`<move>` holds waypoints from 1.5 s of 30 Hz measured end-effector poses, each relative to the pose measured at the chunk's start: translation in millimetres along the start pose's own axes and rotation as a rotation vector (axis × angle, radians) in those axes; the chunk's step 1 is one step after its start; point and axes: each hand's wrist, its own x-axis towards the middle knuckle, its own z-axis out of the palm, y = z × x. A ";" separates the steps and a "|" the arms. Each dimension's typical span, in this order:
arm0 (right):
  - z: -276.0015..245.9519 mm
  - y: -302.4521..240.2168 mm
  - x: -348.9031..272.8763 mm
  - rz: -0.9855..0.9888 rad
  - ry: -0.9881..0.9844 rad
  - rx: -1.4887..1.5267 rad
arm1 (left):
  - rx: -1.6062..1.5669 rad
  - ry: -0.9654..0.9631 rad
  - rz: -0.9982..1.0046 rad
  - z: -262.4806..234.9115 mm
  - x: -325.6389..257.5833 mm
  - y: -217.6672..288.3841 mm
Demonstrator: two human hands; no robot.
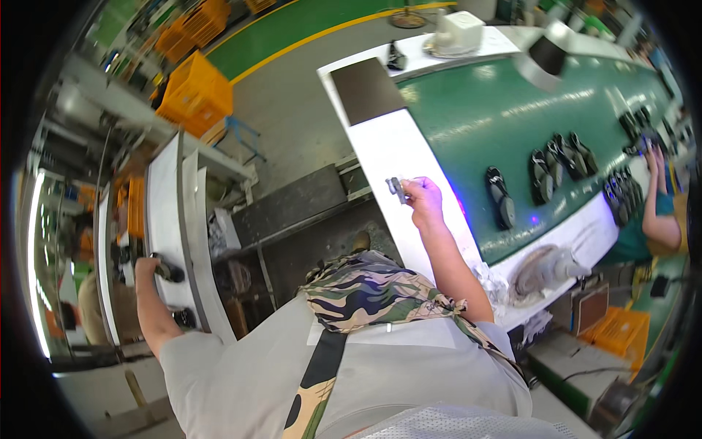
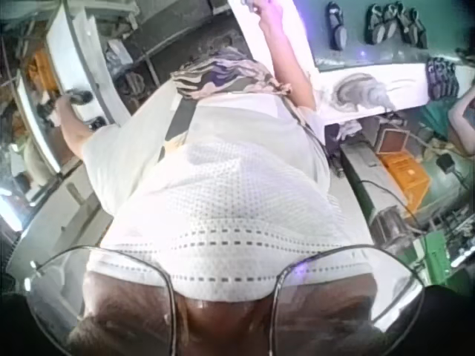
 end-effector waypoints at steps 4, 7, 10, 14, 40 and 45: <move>-45.1 -16.9 -27.7 -0.046 0.129 0.044 | -0.529 0.289 -0.156 -46.2 1.3 137.8; -78.6 -25.4 -44.0 -0.059 0.225 0.113 | -0.538 0.544 0.101 -91.2 20.2 237.9; -115.5 -25.0 -56.9 -0.175 0.340 0.143 | -0.772 0.261 0.536 -143.8 19.1 423.3; -146.8 -38.8 -83.0 -0.241 0.510 0.237 | -1.091 -0.391 0.900 -169.4 -72.9 679.2; -165.9 -4.2 -221.1 -0.424 1.333 0.364 | -0.897 -2.011 1.599 -256.7 -340.8 958.1; -180.3 -67.7 -181.2 -0.497 1.214 0.164 | -1.124 -1.613 1.882 -275.6 -320.2 868.7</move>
